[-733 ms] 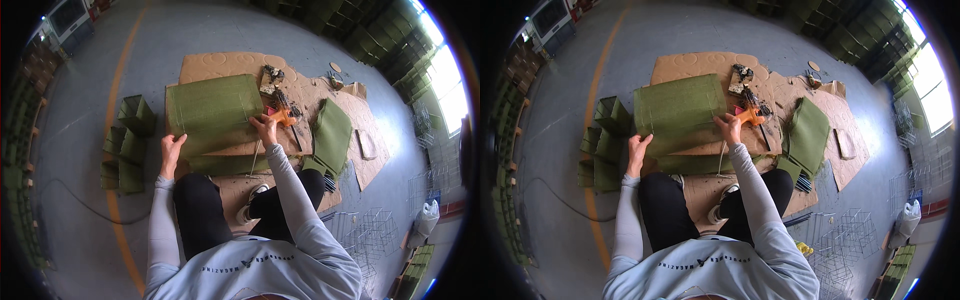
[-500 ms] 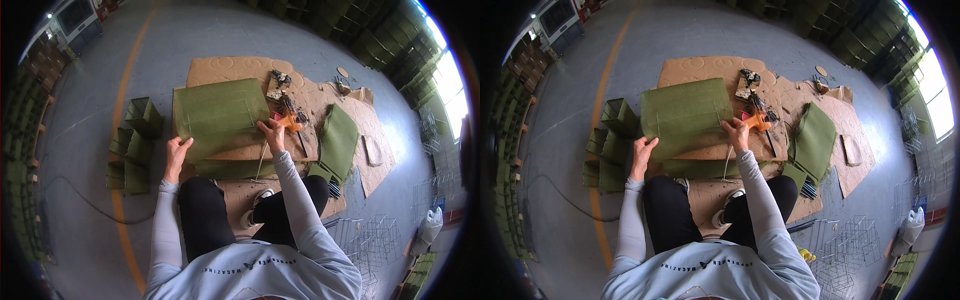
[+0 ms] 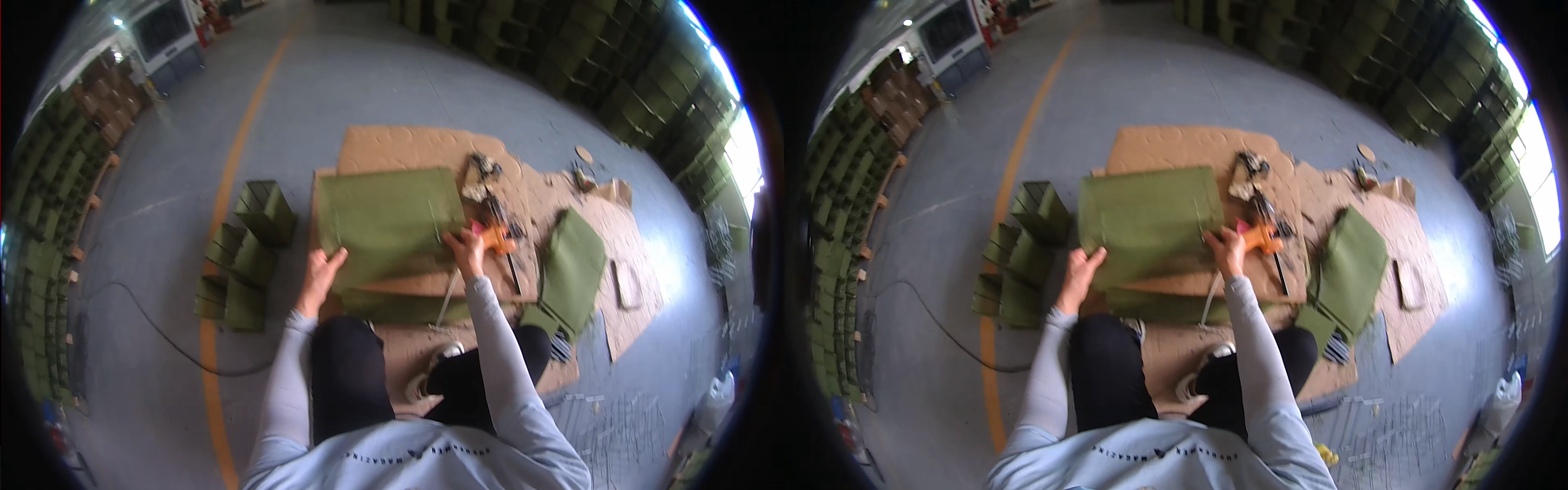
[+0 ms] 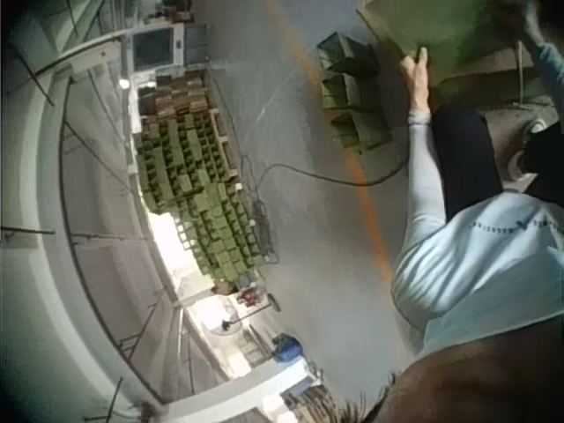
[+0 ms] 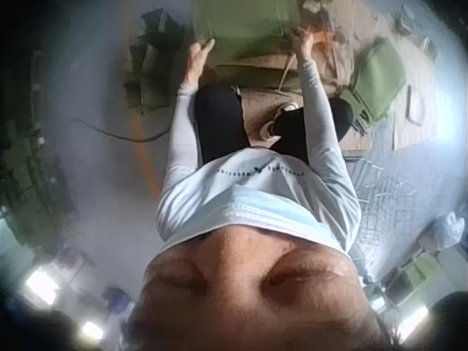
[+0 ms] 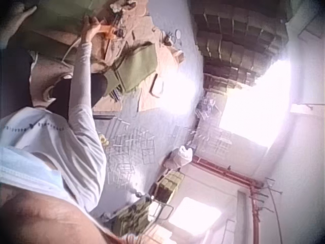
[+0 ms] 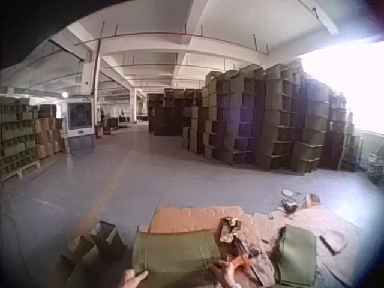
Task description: Applying hot glue to a wire frame and wrapping it with green padded material to assemble components.
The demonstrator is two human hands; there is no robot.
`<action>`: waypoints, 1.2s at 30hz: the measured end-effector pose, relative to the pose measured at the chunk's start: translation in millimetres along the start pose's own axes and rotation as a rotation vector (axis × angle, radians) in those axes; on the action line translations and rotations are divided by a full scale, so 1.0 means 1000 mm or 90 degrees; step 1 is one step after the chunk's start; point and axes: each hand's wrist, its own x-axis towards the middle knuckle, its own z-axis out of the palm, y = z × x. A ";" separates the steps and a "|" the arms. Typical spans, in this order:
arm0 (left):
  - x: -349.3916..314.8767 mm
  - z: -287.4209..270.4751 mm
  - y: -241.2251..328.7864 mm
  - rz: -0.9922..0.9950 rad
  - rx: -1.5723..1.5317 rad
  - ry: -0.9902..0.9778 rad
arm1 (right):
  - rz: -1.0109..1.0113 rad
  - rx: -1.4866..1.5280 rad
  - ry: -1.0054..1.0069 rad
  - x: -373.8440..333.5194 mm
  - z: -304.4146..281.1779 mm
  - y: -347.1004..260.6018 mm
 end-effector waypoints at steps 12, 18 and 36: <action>-0.001 0.003 -0.002 0.203 0.264 0.045 | 0.066 0.091 0.016 -0.001 0.004 0.020; 0.005 0.012 -0.005 0.159 0.299 0.084 | 0.040 -0.047 0.026 0.003 0.002 0.012; 0.003 0.017 0.019 0.125 0.320 0.152 | -0.016 -0.132 -0.015 0.009 0.004 0.031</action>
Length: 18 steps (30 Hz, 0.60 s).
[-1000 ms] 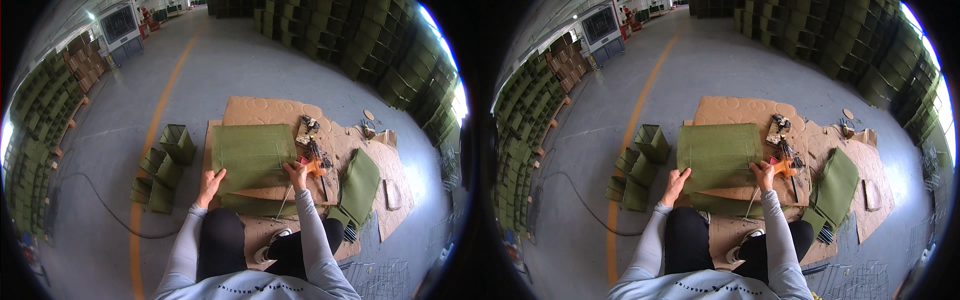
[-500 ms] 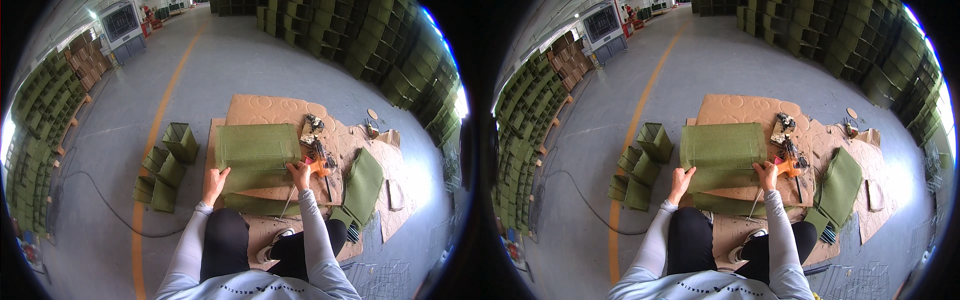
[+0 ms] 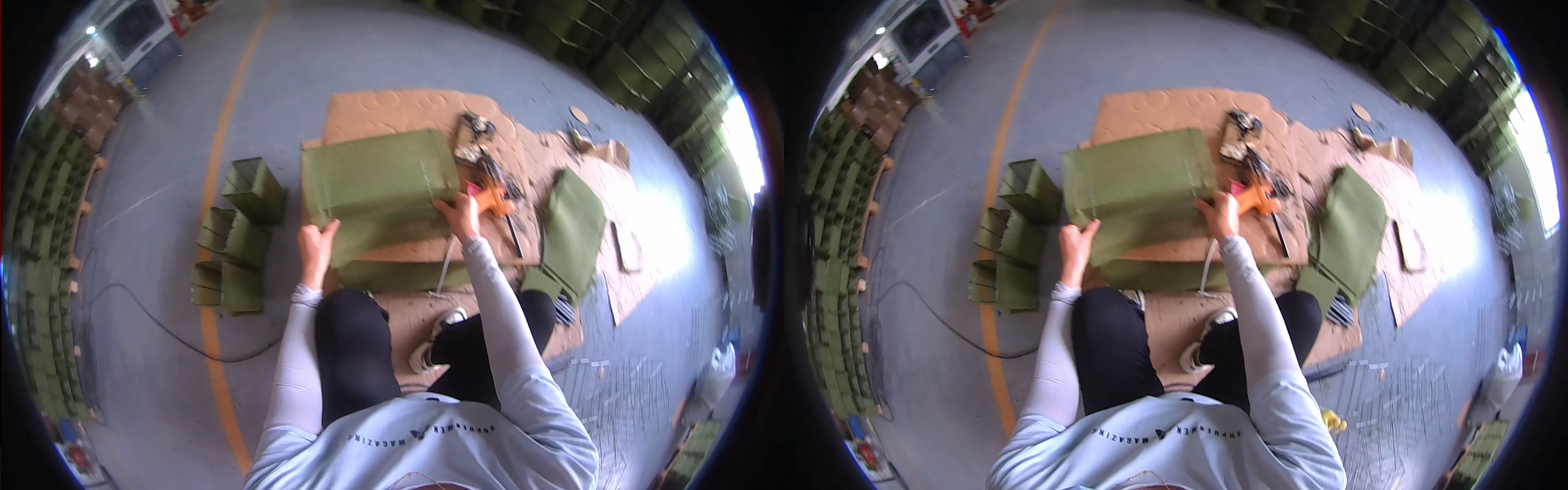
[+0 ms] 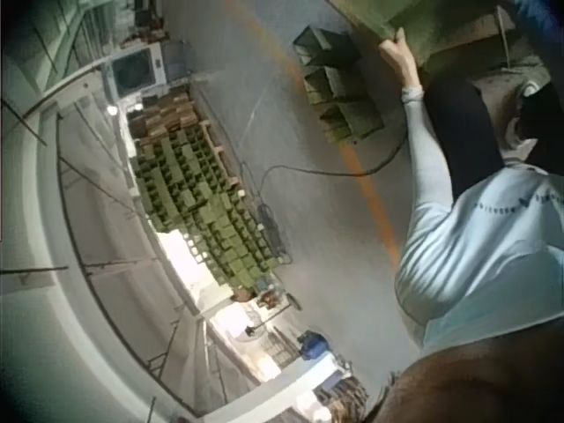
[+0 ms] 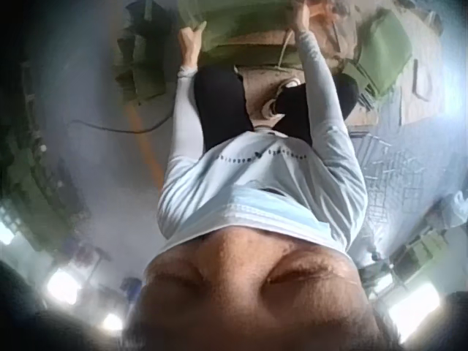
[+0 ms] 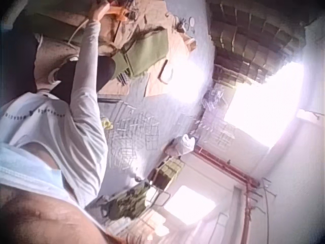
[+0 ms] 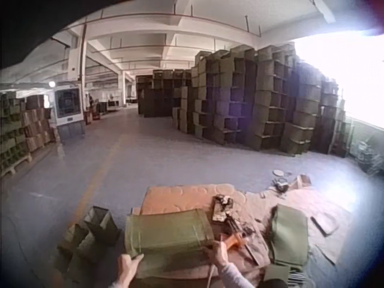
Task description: Applying hot glue to a wire frame and wrapping it with green padded material to assemble components.
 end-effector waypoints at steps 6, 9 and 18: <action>-0.004 0.005 0.008 -0.032 -0.033 0.030 | 0.081 -0.093 -0.003 -0.002 0.000 -0.007; -0.006 0.014 0.014 0.015 -0.111 0.123 | 0.054 -0.122 0.015 -0.005 0.001 -0.009; -0.005 0.011 -0.006 0.003 -0.024 0.089 | 0.084 0.030 0.060 -0.007 -0.004 -0.027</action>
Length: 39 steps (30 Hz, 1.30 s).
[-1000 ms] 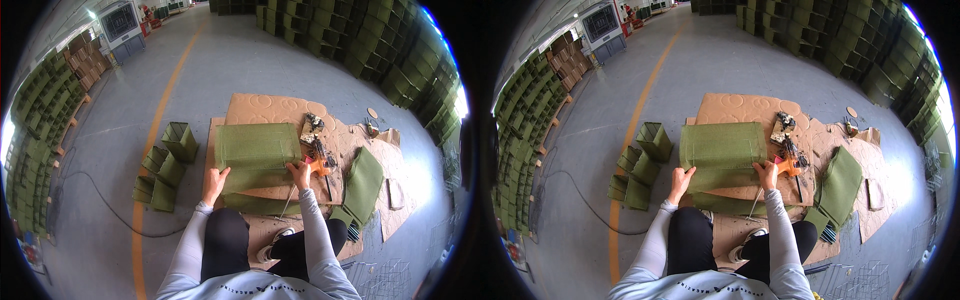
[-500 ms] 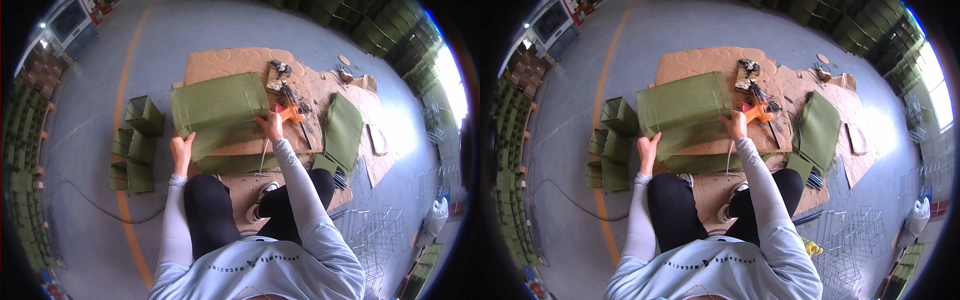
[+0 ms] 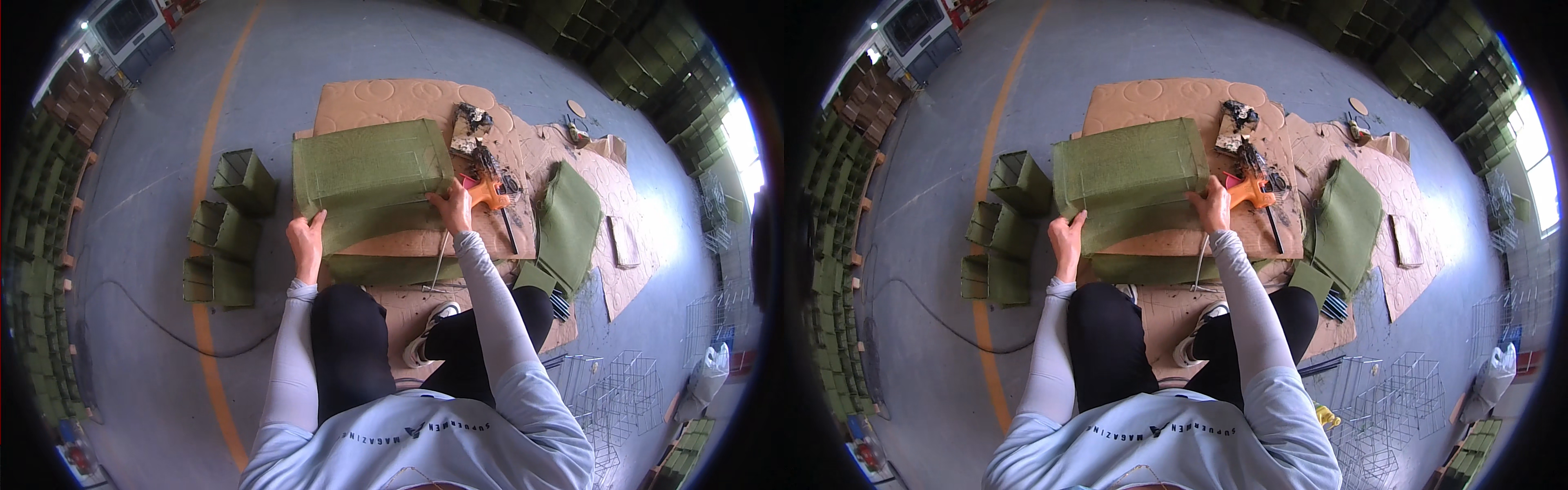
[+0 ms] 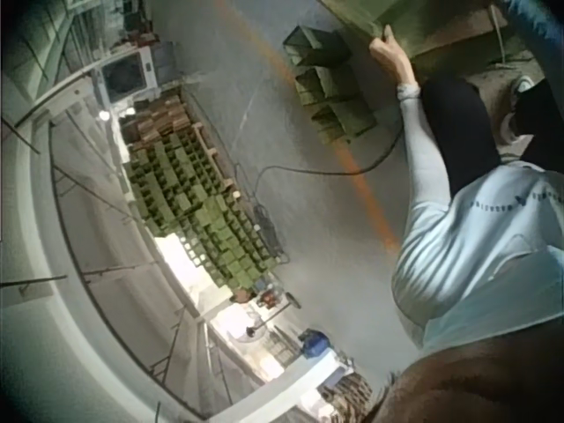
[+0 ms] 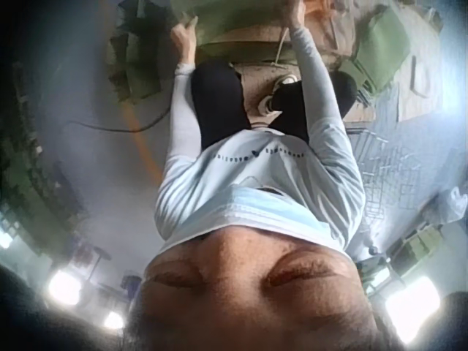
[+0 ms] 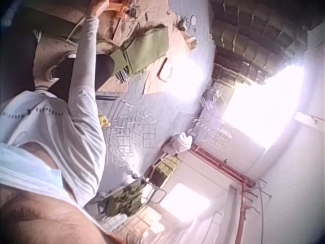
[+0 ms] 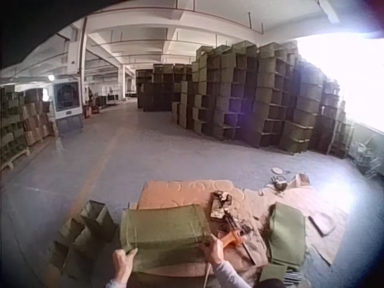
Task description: Applying hot glue to a wire frame and wrapping it with green padded material to assemble components.
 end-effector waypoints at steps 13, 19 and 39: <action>0.110 -0.038 0.036 -0.105 -0.173 -0.320 | 0.007 -0.014 -0.249 0.087 -0.045 -0.055; 0.141 -0.023 0.038 -0.235 -0.278 -0.385 | 0.016 -0.082 -0.213 0.105 -0.028 -0.060; 0.112 -0.025 0.084 0.603 0.323 -0.013 | -0.310 -0.271 -0.056 0.079 -0.032 -0.080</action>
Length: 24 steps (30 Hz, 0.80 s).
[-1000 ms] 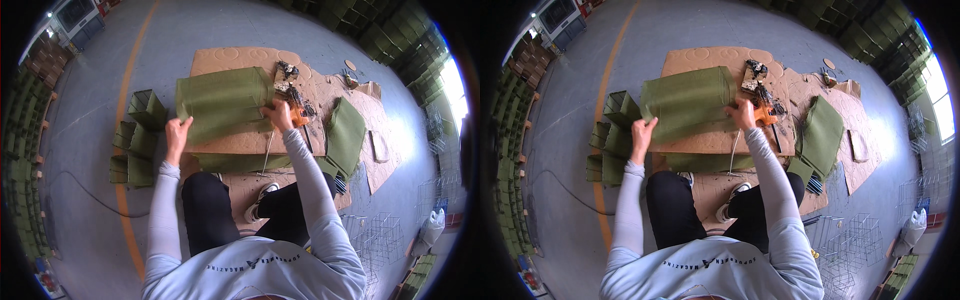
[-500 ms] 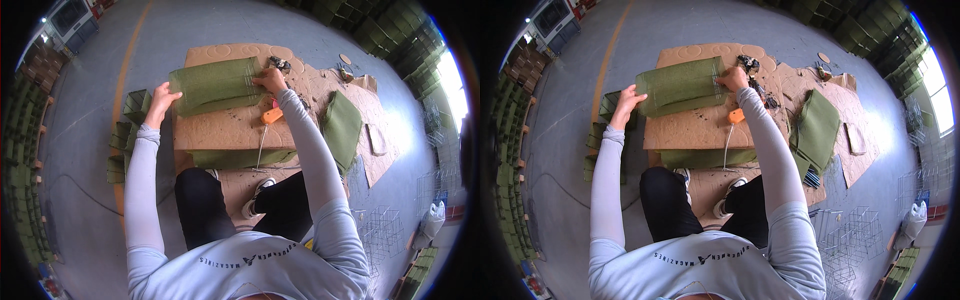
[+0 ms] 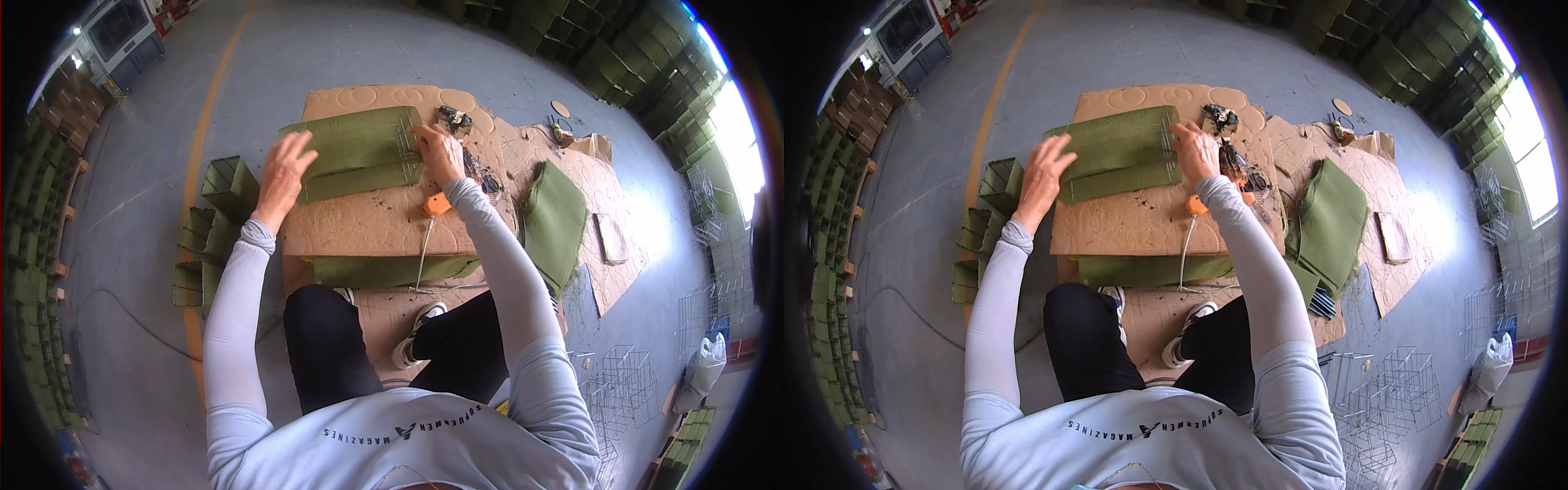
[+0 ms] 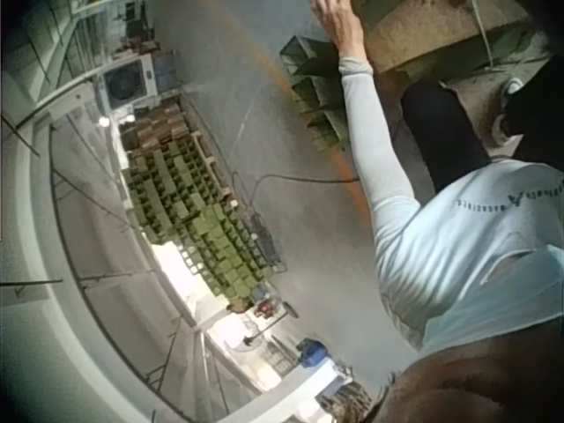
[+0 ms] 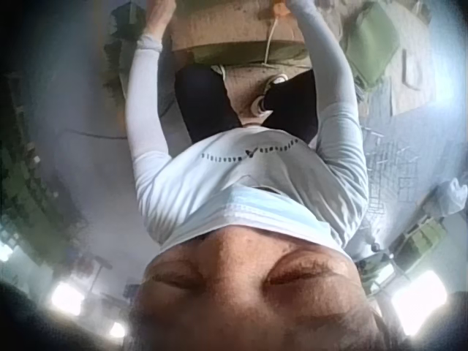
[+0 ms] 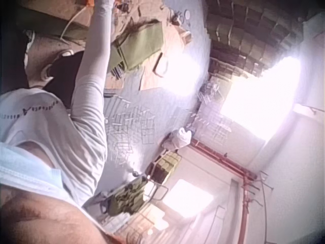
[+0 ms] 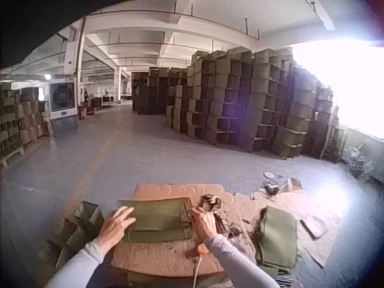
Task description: Applying hot glue to a wire frame and wrapping it with green padded material to assemble components.
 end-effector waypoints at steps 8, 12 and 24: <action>0.003 -0.003 0.024 -0.020 -0.211 -0.239 | 0.006 -0.019 0.032 -0.005 0.013 0.014; -0.005 0.012 0.024 0.063 -0.059 -0.152 | 0.024 -0.029 0.071 -0.014 0.013 0.009; -0.015 0.012 0.030 0.100 0.026 -0.092 | -0.366 -0.022 0.025 -0.061 0.044 -0.069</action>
